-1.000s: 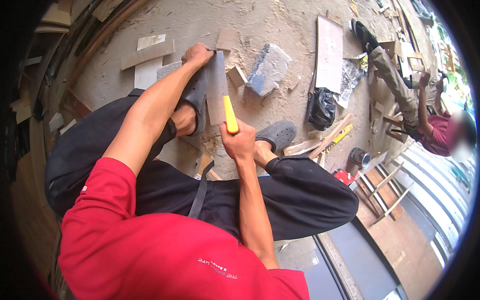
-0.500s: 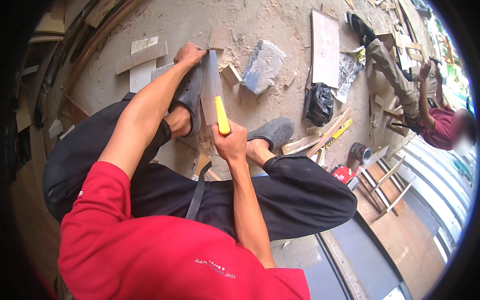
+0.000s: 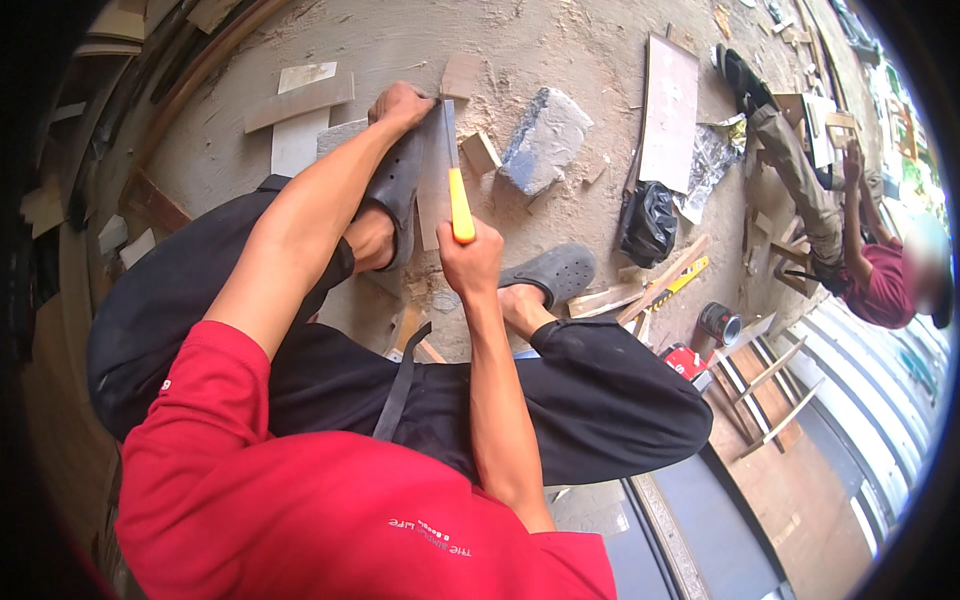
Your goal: The person sits on the floor and uses a hand saw to cut a small rectangular piece of wood. They hold the wood with one hand and saw with the other, producing sawdust. The person adjusts the wood's position and continues cutting until the clip ends.
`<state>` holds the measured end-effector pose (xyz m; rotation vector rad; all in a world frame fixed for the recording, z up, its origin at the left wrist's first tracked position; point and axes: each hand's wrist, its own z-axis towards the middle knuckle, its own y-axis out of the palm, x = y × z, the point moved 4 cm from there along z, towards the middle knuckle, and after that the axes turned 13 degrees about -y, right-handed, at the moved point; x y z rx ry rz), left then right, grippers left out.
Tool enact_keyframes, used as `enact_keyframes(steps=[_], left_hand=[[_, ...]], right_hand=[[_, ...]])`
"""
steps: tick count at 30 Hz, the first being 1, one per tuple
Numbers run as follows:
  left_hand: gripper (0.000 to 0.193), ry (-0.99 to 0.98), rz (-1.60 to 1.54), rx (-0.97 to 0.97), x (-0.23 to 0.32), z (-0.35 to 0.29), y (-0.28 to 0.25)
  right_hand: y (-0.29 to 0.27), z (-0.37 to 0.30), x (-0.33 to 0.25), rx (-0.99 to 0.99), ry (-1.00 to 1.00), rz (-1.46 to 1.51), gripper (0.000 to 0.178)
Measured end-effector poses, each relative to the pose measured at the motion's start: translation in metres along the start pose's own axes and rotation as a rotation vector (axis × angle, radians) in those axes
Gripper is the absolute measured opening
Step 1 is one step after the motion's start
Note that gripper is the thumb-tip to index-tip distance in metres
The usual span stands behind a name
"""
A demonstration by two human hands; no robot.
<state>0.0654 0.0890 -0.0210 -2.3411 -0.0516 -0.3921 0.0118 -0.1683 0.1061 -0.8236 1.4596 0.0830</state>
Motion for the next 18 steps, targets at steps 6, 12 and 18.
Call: enact_keyframes(steps=[6, 12, 18], left_hand=[[0.031, 0.018, -0.033, 0.016, -0.009, 0.006, 0.006], [0.028, 0.000, -0.031, 0.036, -0.008, 0.002, -0.002], [0.029, 0.018, -0.006, 0.040, -0.008, -0.001, 0.010]], right_hand=[[-0.003, -0.008, 0.002, -0.024, -0.034, -0.035, 0.027], [-0.009, -0.034, 0.004, -0.020, -0.028, 0.009, 0.027], [0.005, 0.001, -0.001, -0.021, -0.018, -0.037, 0.027]])
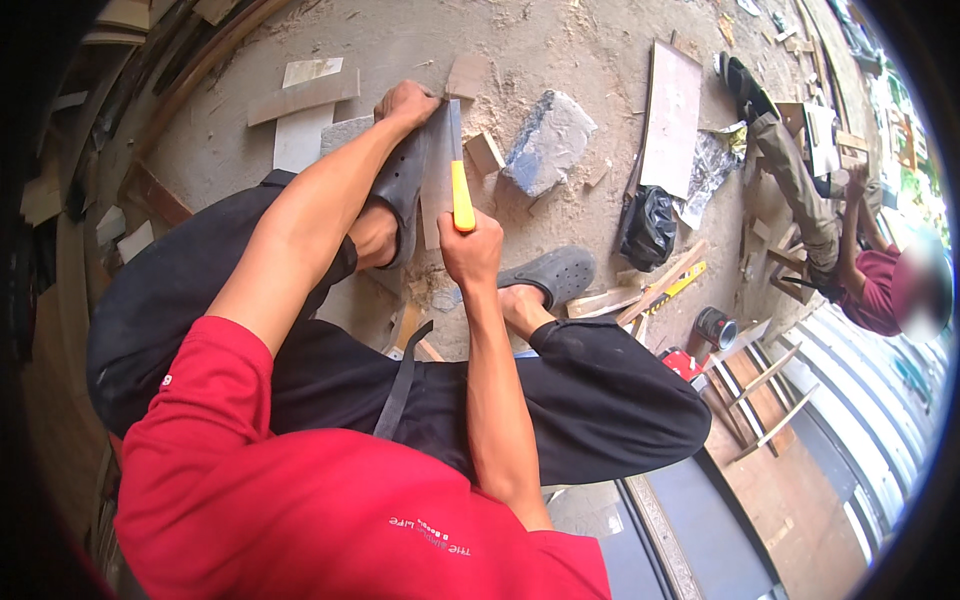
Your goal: The person sits on the floor and uses a hand saw to cut a small rectangular piece of wood. They hold the wood with one hand and saw with the other, producing sawdust. The person adjusts the wood's position and continues cutting until the clip ends.
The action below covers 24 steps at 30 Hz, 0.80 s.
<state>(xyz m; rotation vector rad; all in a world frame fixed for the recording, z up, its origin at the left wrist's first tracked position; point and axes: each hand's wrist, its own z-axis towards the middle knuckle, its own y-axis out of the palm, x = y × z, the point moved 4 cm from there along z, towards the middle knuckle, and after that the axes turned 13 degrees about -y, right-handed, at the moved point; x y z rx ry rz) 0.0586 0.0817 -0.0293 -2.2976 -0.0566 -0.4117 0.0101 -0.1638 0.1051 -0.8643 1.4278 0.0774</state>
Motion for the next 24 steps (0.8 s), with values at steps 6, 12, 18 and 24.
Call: enact_keyframes(steps=[6, 12, 18, 24], left_hand=[[0.031, -0.017, 0.003, -0.022, 0.002, 0.004, -0.011], [0.030, -0.024, -0.014, 0.009, -0.001, 0.012, -0.003], [0.024, -0.014, -0.015, -0.032, 0.004, 0.004, -0.005], [0.027, 0.032, 0.127, 0.002, -0.001, 0.001, -0.007]], right_hand=[[-0.009, -0.031, -0.003, 0.003, -0.005, 0.026, 0.028], [-0.007, -0.007, -0.005, -0.028, 0.026, 0.009, 0.027], [-0.007, -0.010, 0.011, -0.008, 0.057, 0.024, 0.028], [-0.014, -0.022, -0.019, -0.035, -0.008, -0.031, 0.028]])
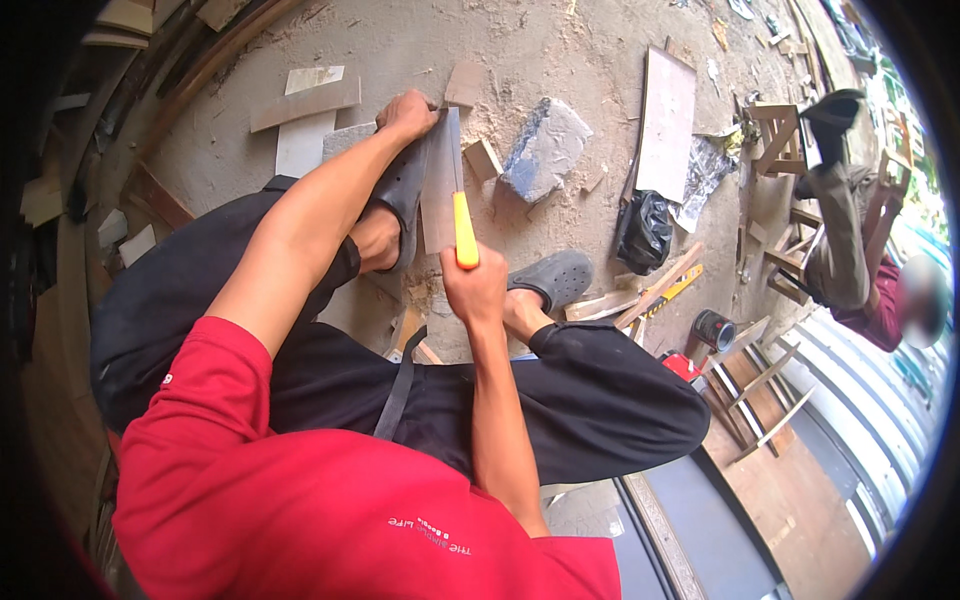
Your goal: The person sits on the floor and uses a hand saw to cut a small rectangular piece of wood. They hold the wood with one hand and saw with the other, producing sawdust. The person adjusts the wood's position and continues cutting until the clip ends.
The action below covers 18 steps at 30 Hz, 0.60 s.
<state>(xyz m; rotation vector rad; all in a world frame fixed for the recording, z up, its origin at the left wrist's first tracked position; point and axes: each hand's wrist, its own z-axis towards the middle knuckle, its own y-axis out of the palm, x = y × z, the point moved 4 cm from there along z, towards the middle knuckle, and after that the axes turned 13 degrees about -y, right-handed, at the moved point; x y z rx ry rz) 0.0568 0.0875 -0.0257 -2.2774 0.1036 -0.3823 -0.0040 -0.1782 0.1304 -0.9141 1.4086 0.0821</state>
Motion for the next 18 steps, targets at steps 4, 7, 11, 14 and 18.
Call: enact_keyframes(steps=[4, 7, 11, 14, 18], left_hand=[[0.050, 0.106, 0.293, -0.041, 0.010, -0.017, 0.001], [0.069, 0.223, 0.488, 0.112, 0.011, -0.043, 0.013], [0.097, 0.277, 0.674, 0.126, 0.011, -0.056, 0.018], [0.112, 0.280, 0.783, 0.036, 0.017, -0.066, 0.001], [0.108, 0.289, 0.777, 0.019, 0.016, -0.065, 0.002]], right_hand=[[0.008, 0.011, 0.016, 0.024, 0.062, 0.024, 0.027], [0.011, 0.019, 0.020, 0.046, 0.111, 0.133, 0.028], [0.016, 0.015, 0.037, 0.054, 0.132, 0.207, 0.028], [0.008, 0.020, 0.022, 0.033, 0.120, 0.177, 0.029], [-0.001, 0.010, 0.020, 0.009, 0.122, 0.126, 0.029]])
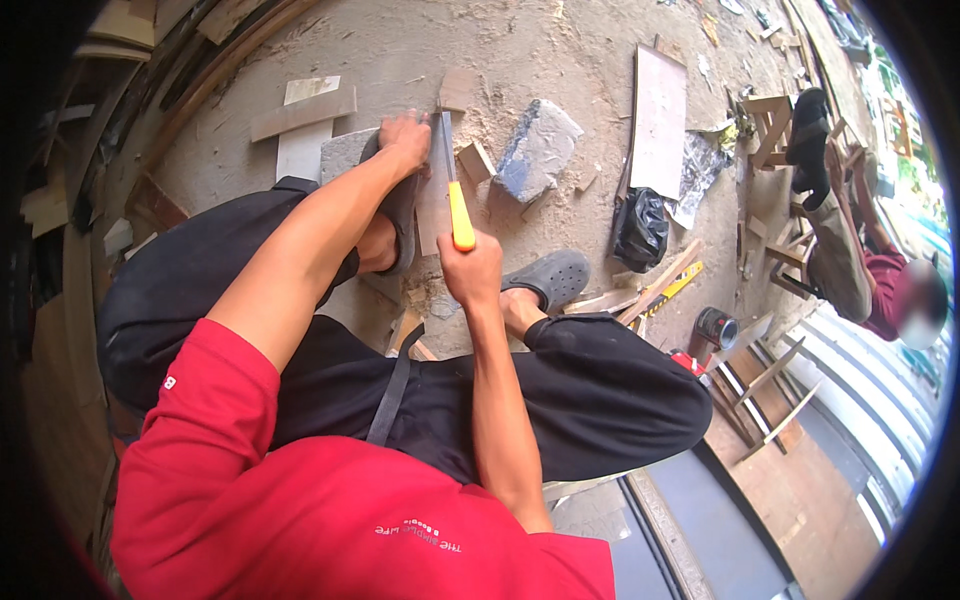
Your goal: The person sits on the floor and uses a hand saw to cut a small rectangular piece of wood. They hold the wood with one hand and saw with the other, producing sawdust. The person adjusts the wood's position and continues cutting until the clip ends.
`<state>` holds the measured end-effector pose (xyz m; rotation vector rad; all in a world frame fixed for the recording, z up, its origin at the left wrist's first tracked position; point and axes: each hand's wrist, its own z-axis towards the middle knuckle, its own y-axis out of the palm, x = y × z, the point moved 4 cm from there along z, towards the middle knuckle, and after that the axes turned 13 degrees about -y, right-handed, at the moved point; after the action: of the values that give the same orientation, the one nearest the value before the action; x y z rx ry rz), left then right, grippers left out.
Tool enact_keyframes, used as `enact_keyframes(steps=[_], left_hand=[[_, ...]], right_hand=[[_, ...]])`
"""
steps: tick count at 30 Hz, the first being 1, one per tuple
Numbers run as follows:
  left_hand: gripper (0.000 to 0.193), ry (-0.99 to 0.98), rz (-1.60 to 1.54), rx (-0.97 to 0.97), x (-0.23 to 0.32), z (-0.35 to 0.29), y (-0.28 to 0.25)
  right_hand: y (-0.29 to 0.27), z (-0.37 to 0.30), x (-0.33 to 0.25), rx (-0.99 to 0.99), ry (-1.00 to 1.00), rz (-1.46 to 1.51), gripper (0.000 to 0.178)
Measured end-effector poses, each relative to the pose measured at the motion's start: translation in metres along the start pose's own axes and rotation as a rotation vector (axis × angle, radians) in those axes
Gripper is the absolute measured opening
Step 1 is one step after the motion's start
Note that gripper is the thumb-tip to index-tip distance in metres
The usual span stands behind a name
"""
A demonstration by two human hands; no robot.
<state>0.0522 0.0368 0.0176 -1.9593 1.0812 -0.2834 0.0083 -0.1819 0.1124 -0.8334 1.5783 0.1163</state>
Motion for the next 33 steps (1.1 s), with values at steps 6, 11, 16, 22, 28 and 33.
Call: enact_keyframes(steps=[6, 11, 16, 22, 28, 33], left_hand=[[0.052, -0.002, -0.205, 0.011, -0.005, 0.012, -0.004], [0.032, -0.047, -0.301, 0.051, -0.010, 0.014, -0.001], [0.035, -0.055, -0.345, 0.029, -0.012, 0.008, -0.006], [0.038, -0.018, -0.340, 0.087, -0.011, 0.013, 0.001], [0.039, -0.080, -0.365, 0.051, -0.017, 0.017, 0.004], [0.039, -0.017, -0.376, 0.022, -0.013, 0.019, -0.005]], right_hand=[[0.001, 0.005, -0.009, 0.006, -0.044, -0.043, 0.029], [-0.003, 0.003, 0.001, -0.057, 0.001, -0.034, 0.028], [-0.022, -0.017, -0.024, -0.046, 0.003, -0.007, 0.029], [0.002, 0.018, -0.010, -0.074, 0.024, -0.035, 0.029], [-0.017, -0.026, -0.030, -0.085, -0.089, -0.126, 0.026], [0.004, 0.020, -0.020, -0.038, -0.057, -0.132, 0.028]])
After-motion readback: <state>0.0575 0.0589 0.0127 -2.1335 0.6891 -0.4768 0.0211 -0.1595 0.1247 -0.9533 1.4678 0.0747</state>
